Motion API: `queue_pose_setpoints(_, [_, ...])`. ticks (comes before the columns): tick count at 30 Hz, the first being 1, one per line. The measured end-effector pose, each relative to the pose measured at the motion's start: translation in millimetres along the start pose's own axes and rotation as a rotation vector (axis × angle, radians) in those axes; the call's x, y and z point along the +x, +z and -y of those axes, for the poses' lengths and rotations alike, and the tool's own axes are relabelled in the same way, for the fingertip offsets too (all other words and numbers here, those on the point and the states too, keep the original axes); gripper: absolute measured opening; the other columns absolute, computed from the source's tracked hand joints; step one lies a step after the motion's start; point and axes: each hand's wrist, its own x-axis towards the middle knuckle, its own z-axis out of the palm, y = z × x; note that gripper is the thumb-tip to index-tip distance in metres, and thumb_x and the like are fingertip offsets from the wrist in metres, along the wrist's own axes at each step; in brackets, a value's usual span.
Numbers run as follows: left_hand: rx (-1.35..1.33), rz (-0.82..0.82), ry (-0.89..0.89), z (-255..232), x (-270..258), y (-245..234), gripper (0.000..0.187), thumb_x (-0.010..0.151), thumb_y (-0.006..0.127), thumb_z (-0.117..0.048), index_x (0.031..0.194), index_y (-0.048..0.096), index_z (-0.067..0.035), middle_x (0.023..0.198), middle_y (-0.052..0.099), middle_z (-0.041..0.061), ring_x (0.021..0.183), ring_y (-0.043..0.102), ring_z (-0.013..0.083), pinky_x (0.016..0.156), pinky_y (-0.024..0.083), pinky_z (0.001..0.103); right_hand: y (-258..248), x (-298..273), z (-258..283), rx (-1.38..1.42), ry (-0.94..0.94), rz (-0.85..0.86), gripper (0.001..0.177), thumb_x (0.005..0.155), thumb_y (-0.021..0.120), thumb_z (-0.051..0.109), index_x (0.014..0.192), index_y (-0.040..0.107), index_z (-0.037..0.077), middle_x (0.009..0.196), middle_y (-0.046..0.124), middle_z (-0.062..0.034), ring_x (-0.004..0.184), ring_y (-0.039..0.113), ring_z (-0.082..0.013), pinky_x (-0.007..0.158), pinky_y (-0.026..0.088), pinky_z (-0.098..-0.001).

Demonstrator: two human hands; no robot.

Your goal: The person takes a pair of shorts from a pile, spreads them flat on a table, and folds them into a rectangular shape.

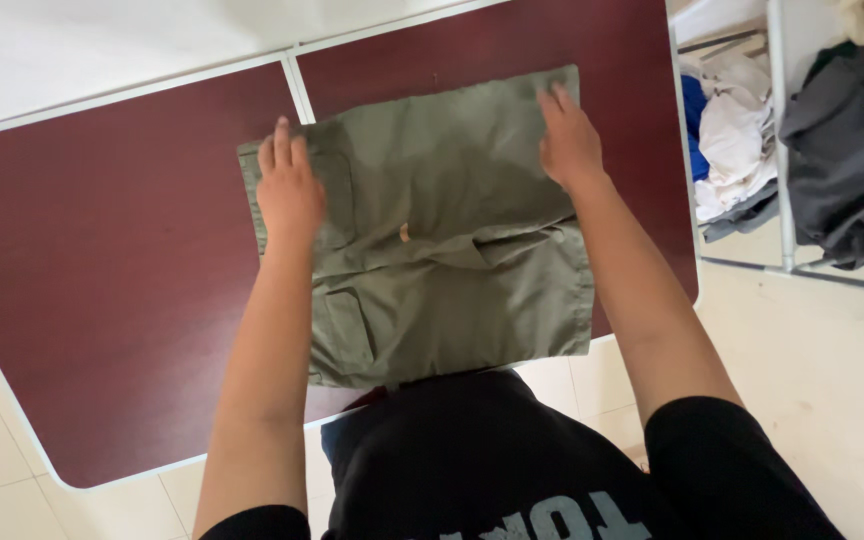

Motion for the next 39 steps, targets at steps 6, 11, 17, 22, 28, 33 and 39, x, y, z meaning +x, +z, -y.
queue_pose_setpoints(6, [0.179, 0.102, -0.094, 12.9, 36.4, 6.5, 0.08, 0.077, 0.07, 0.002, 0.151, 0.047, -0.017, 0.135, 0.059, 0.005, 0.127, 0.048, 0.0374, 0.079, 0.056, 0.046, -2.4, 56.9, 16.7, -0.071, 0.18, 0.183, 0.105, 0.076, 0.066, -0.011, 0.165, 0.018, 0.017, 0.158, 0.031, -0.0139, 0.116, 0.058, -0.0402, 0.082, 0.055, -0.0465])
queue_pose_setpoints(11, [0.103, 0.163, -0.125, 13.5, 28.6, -3.4, 0.044, 0.089, 0.068, -0.005, 0.13, 0.058, -0.015, 0.115, 0.067, 0.007, 0.11, 0.062, 0.0367, 0.074, 0.056, 0.047, -0.6, 49.3, -5.9, -0.142, 0.064, 0.006, 0.044, 0.094, 0.069, 0.003, 0.137, 0.064, 0.01, 0.124, 0.056, -0.0187, 0.107, 0.063, -0.0409, 0.085, 0.054, -0.0504])
queue_pose_setpoints(17, [-0.047, 0.098, -0.187, 11.6, -1.2, -33.7, 0.013, 0.098, 0.063, -0.011, 0.111, 0.062, -0.01, 0.121, 0.066, 0.011, 0.089, 0.068, 0.0423, 0.071, 0.054, 0.052, -24.3, -4.7, 1.8, 0.103, 0.025, -0.166, 0.018, 0.091, 0.064, -0.002, 0.106, 0.072, 0.001, 0.113, 0.068, -0.0151, 0.102, 0.066, -0.0398, 0.084, 0.054, -0.0481])
queue_pose_setpoints(22, [-0.32, -0.171, -0.067, 3.0, -55.2, -72.4, 0.013, 0.103, 0.062, -0.008, 0.115, 0.061, -0.006, 0.137, 0.066, 0.008, 0.106, 0.069, 0.039, 0.081, 0.055, 0.048, -50.3, -73.7, 19.6, 0.202, 0.001, -0.334, 0.027, 0.09, 0.063, -0.005, 0.115, 0.072, -0.001, 0.12, 0.07, -0.0164, 0.11, 0.067, -0.0386, 0.094, 0.054, -0.0453])
queue_pose_setpoints(28, [-0.392, -0.301, 0.033, -13.6, -162.1, -99.1, 0.027, 0.095, 0.065, 0.001, 0.122, 0.064, -0.003, 0.144, 0.063, 0.01, 0.11, 0.068, 0.036, 0.09, 0.056, 0.046, -73.4, -190.0, 35.3, 0.231, 0.015, -0.429, 0.039, 0.089, 0.063, -0.005, 0.128, 0.07, -0.001, 0.136, 0.066, -0.0201, 0.124, 0.064, -0.0394, 0.107, 0.052, -0.0433])
queue_pose_setpoints(33, [-0.406, -0.293, 0.055, -12.7, -270.1, -84.1, 0.027, 0.093, 0.068, 0.004, 0.118, 0.066, -0.005, 0.146, 0.062, 0.01, 0.101, 0.068, 0.0351, 0.088, 0.056, 0.043, -48.6, -301.0, 46.1, 0.163, 0.099, -0.441, 0.047, 0.088, 0.063, -0.005, 0.134, 0.069, 0.002, 0.147, 0.06, -0.02, 0.128, 0.062, -0.0398, 0.107, 0.051, -0.0446])
queue_pose_setpoints(39, [-0.321, -0.094, 0.091, 0.8, -364.8, -36.9, 0.03, 0.086, 0.073, -0.007, 0.116, 0.069, -0.011, 0.141, 0.065, 0.001, 0.082, 0.066, 0.0339, 0.072, 0.057, 0.042, 27.6, -393.2, 43.1, 0.008, 0.243, -0.231, 0.047, 0.09, 0.067, 0.003, 0.137, 0.069, 0.008, 0.153, 0.056, -0.0176, 0.126, 0.06, -0.0374, 0.106, 0.05, -0.044])
